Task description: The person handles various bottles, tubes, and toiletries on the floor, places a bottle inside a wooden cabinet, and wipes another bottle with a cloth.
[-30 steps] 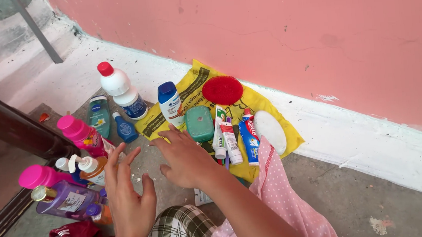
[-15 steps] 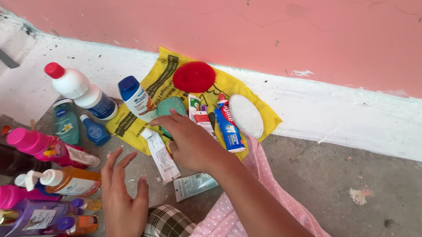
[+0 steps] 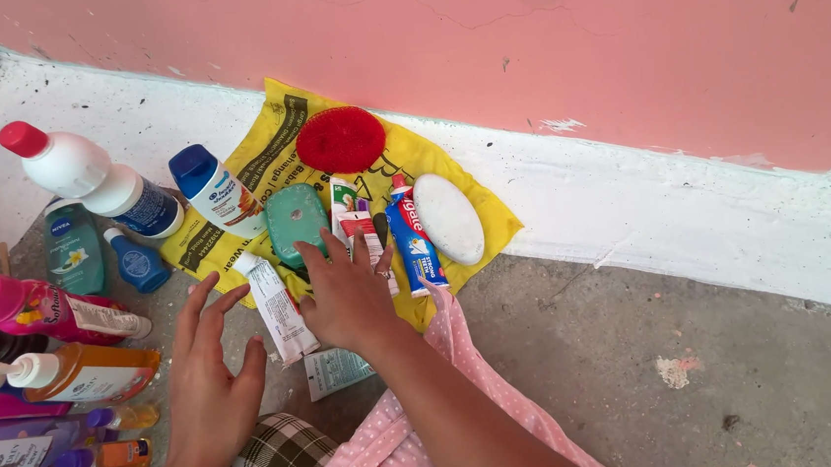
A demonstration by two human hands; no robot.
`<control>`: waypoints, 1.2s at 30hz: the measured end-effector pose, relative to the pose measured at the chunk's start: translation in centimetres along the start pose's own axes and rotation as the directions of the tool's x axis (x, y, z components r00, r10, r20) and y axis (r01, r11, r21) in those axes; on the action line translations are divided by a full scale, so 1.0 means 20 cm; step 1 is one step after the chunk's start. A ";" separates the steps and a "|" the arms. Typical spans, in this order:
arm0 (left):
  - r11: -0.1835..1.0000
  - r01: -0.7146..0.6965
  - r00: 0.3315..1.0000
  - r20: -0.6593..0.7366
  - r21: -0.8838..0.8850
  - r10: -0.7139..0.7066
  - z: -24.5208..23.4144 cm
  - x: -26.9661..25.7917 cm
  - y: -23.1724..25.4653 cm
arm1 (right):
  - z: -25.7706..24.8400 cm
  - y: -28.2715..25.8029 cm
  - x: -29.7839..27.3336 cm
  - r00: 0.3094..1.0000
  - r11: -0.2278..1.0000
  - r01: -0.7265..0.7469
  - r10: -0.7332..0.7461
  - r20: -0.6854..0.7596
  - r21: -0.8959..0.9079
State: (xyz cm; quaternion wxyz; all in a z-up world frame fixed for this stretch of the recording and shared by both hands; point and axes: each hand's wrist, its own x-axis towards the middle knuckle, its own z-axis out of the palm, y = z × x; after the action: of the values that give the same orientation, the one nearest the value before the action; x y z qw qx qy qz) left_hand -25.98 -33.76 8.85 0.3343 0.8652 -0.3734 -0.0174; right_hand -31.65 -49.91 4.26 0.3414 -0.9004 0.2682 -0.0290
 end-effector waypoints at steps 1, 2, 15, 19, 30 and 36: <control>0.999 0.030 0.999 0.029 -0.013 -0.029 0.00 0.02 0.00 | 0.01 0.01 0.01 0.999 0.999 -0.027 0.026 0.019 0.029; 0.998 0.060 0.997 0.059 -0.024 -0.058 0.01 0.05 0.01 | 0.02 0.02 0.02 0.999 1.000 -0.022 0.022 0.043 0.008; 0.994 -0.101 0.994 0.041 0.042 0.099 0.06 0.14 -0.06 | 0.11 0.07 0.04 0.995 0.995 0.097 -0.096 -0.027 0.016; 0.981 -0.115 0.990 -0.063 0.157 0.126 -0.03 0.07 -0.08 | 0.10 -0.03 0.04 0.979 0.980 0.198 -0.197 -0.060 0.018; 0.904 -0.029 0.972 -0.199 0.426 0.125 -0.33 -0.13 -0.15 | 0.04 -0.44 -0.07 0.887 0.888 0.452 -0.458 -0.063 -0.086; 0.885 0.047 0.921 -0.363 0.464 0.142 -0.46 -0.23 -0.23 | 0.07 -0.63 -0.16 0.846 0.838 0.527 -0.533 -0.004 -0.144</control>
State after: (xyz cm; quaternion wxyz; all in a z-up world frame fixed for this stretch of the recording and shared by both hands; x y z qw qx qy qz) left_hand -23.77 -23.22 12.18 0.1853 0.8963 -0.3147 0.2516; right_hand -28.32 -39.66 11.52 0.2515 -0.9598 0.0176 -0.1238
